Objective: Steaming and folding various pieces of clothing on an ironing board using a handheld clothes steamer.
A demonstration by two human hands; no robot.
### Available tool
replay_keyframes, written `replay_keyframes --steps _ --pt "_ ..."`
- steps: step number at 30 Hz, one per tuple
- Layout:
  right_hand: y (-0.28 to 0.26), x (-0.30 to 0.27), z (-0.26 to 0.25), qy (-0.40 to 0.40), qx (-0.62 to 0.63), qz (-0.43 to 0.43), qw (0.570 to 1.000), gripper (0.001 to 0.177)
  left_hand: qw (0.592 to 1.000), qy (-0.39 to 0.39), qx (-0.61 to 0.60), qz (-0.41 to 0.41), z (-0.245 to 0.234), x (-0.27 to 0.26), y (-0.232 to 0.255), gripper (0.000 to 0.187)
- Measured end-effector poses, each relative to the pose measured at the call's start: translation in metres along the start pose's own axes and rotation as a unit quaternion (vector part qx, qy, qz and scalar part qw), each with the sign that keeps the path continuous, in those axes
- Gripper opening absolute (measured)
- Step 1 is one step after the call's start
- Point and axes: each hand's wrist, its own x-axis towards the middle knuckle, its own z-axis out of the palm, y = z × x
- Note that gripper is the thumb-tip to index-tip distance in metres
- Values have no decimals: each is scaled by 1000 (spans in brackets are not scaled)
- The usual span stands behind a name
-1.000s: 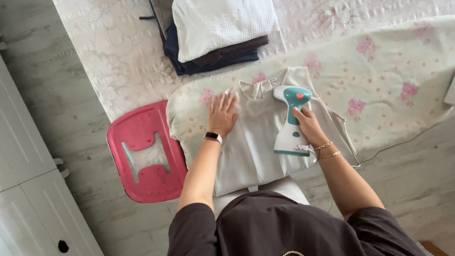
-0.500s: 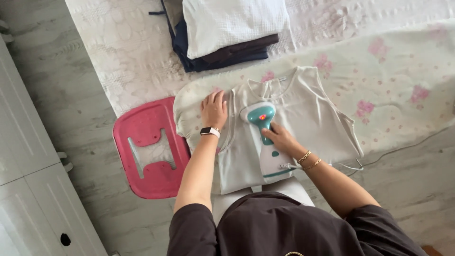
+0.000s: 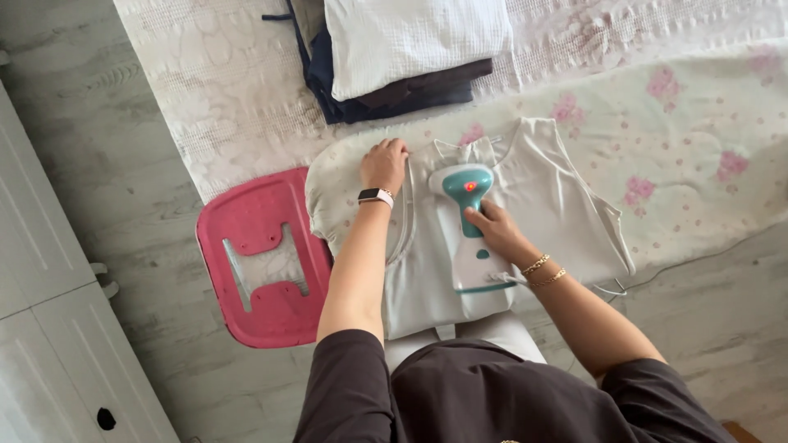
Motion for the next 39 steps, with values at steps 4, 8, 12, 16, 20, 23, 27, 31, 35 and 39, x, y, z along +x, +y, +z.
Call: replay_keyframes --steps 4,8,12,16,20,23,27,31,35,39 --pt "-10 -5 -3 -66 -24 -12 997 36 996 21 -91 -3 -4 -2 -10 8" --pt "-26 2 11 -25 1 15 1000 39 990 37 -135 10 -9 -1 -14 8" --pt "-43 15 24 -34 -37 26 998 40 988 19 -150 -4 -14 -5 -12 8" --pt "-39 52 33 -14 -11 -54 998 40 988 49 -143 -5 -15 -16 -17 11" --pt "-57 65 35 -3 -26 -58 998 39 986 101 -130 -2 -23 -51 -10 15" --pt "-66 54 34 0 3 -48 999 37 987 100 -130 0 -31 -94 0 18" --pt "-47 17 28 -21 14 -16 1000 36 994 34 -97 25 -23 -164 8 22" --pt "-29 11 37 -42 24 21 999 35 996 8 -21 89 -25 -214 16 25" --pt "-38 37 46 -17 20 34 999 37 993 2 8 115 -17 -233 2 26" --pt "-61 56 49 -8 60 -2 998 35 990 4 18 136 -15 -234 -6 28"
